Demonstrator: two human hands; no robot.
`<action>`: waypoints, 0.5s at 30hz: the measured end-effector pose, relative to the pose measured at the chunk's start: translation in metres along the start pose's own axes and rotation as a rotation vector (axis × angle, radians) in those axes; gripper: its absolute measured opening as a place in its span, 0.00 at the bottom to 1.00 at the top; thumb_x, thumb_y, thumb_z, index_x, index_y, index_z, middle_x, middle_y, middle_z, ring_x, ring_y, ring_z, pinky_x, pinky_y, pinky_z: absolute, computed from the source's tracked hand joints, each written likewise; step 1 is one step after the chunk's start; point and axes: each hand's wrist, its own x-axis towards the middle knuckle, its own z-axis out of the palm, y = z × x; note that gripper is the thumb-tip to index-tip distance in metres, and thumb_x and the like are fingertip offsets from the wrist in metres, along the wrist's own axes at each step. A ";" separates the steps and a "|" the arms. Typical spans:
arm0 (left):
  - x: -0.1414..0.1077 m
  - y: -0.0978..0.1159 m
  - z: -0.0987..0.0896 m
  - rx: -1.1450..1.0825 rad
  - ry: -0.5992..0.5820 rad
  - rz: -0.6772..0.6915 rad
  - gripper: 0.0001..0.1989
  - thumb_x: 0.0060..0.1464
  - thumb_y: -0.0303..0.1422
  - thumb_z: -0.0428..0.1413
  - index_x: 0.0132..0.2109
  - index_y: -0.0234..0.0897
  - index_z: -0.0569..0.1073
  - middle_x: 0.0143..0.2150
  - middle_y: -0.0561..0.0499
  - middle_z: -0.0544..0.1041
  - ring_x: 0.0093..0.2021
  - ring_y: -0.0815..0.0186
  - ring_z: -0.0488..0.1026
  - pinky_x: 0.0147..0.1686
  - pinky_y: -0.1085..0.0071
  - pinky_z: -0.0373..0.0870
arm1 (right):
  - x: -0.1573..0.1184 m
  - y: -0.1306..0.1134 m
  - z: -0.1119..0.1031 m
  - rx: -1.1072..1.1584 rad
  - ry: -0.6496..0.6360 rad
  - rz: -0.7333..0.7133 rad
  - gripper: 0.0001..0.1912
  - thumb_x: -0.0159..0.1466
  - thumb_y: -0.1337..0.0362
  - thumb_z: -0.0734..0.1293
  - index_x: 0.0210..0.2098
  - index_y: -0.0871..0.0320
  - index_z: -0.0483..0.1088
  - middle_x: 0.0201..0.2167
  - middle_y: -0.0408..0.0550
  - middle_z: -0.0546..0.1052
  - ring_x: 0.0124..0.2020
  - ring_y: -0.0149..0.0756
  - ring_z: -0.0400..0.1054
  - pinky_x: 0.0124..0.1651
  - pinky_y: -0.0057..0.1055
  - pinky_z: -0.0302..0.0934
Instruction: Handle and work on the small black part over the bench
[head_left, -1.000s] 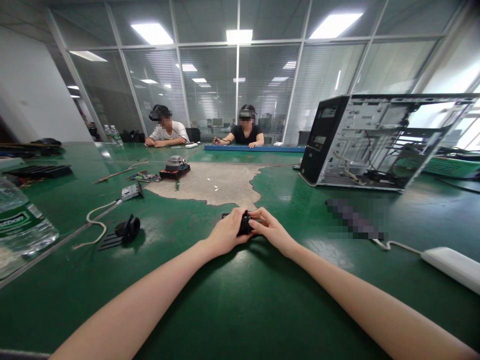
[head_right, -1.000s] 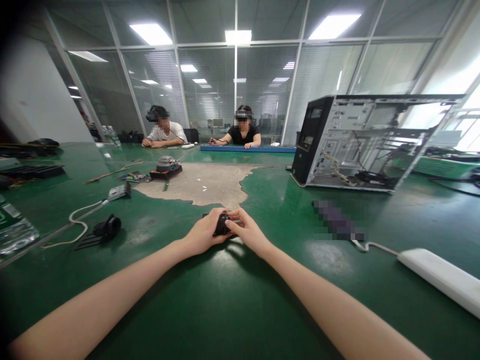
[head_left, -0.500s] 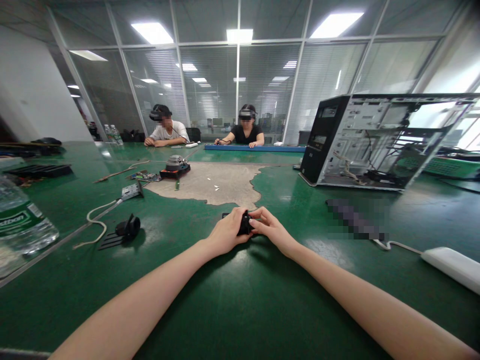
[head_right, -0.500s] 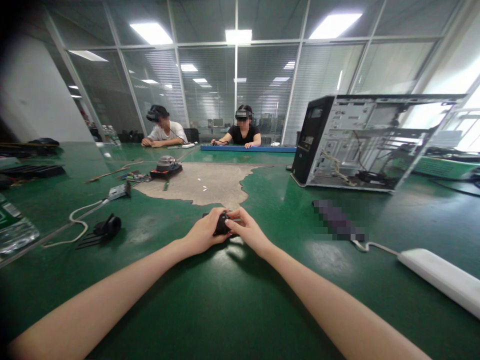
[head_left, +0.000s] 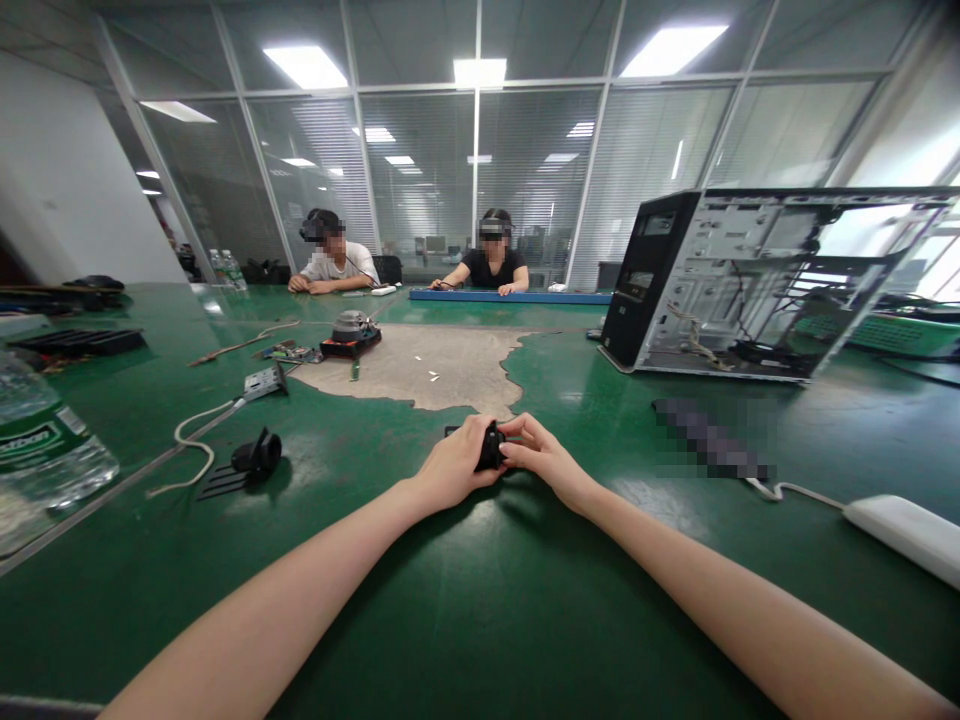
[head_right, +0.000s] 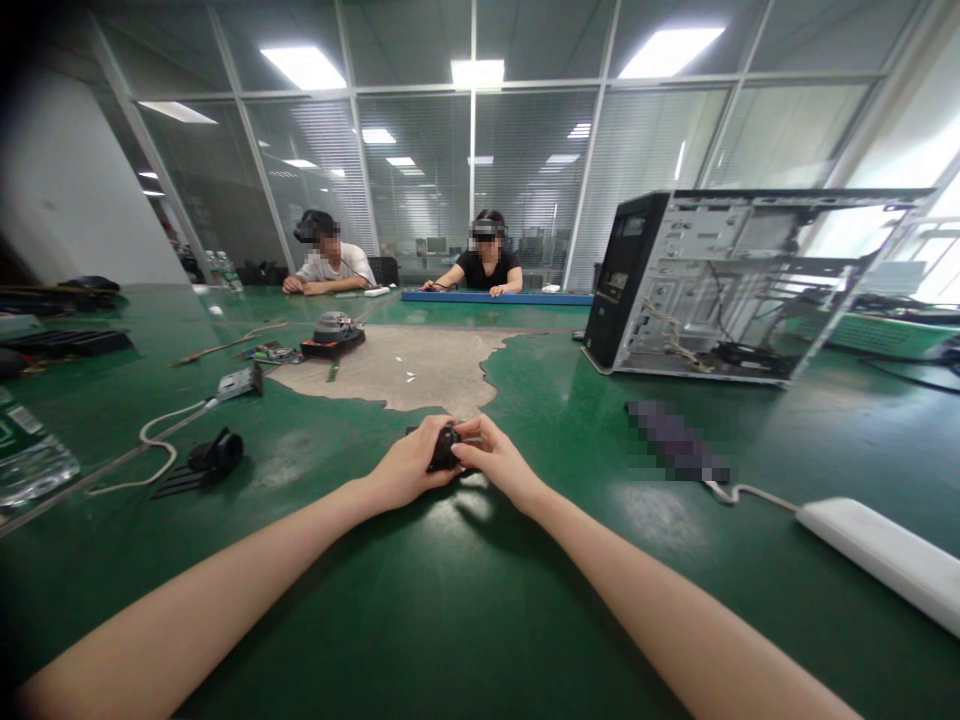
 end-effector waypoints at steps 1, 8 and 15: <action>0.000 0.000 0.000 0.004 0.002 0.001 0.28 0.45 0.36 0.55 0.51 0.39 0.52 0.48 0.45 0.62 0.46 0.58 0.66 0.42 0.60 0.65 | 0.000 0.000 0.000 -0.005 0.007 0.000 0.11 0.52 0.61 0.66 0.33 0.56 0.62 0.35 0.43 0.69 0.35 0.30 0.65 0.36 0.30 0.62; 0.001 -0.001 0.001 0.008 -0.001 0.000 0.28 0.46 0.36 0.55 0.51 0.39 0.51 0.48 0.45 0.62 0.46 0.59 0.65 0.42 0.61 0.66 | 0.003 0.008 -0.002 -0.035 0.009 0.014 0.18 0.52 0.60 0.66 0.42 0.55 0.62 0.41 0.47 0.67 0.37 0.33 0.65 0.39 0.34 0.62; 0.000 0.000 0.000 0.011 -0.004 0.004 0.28 0.46 0.36 0.55 0.51 0.38 0.51 0.48 0.45 0.62 0.45 0.59 0.66 0.41 0.61 0.66 | 0.001 0.002 -0.001 -0.011 -0.005 0.006 0.15 0.51 0.60 0.67 0.35 0.56 0.62 0.35 0.44 0.69 0.36 0.31 0.65 0.39 0.32 0.62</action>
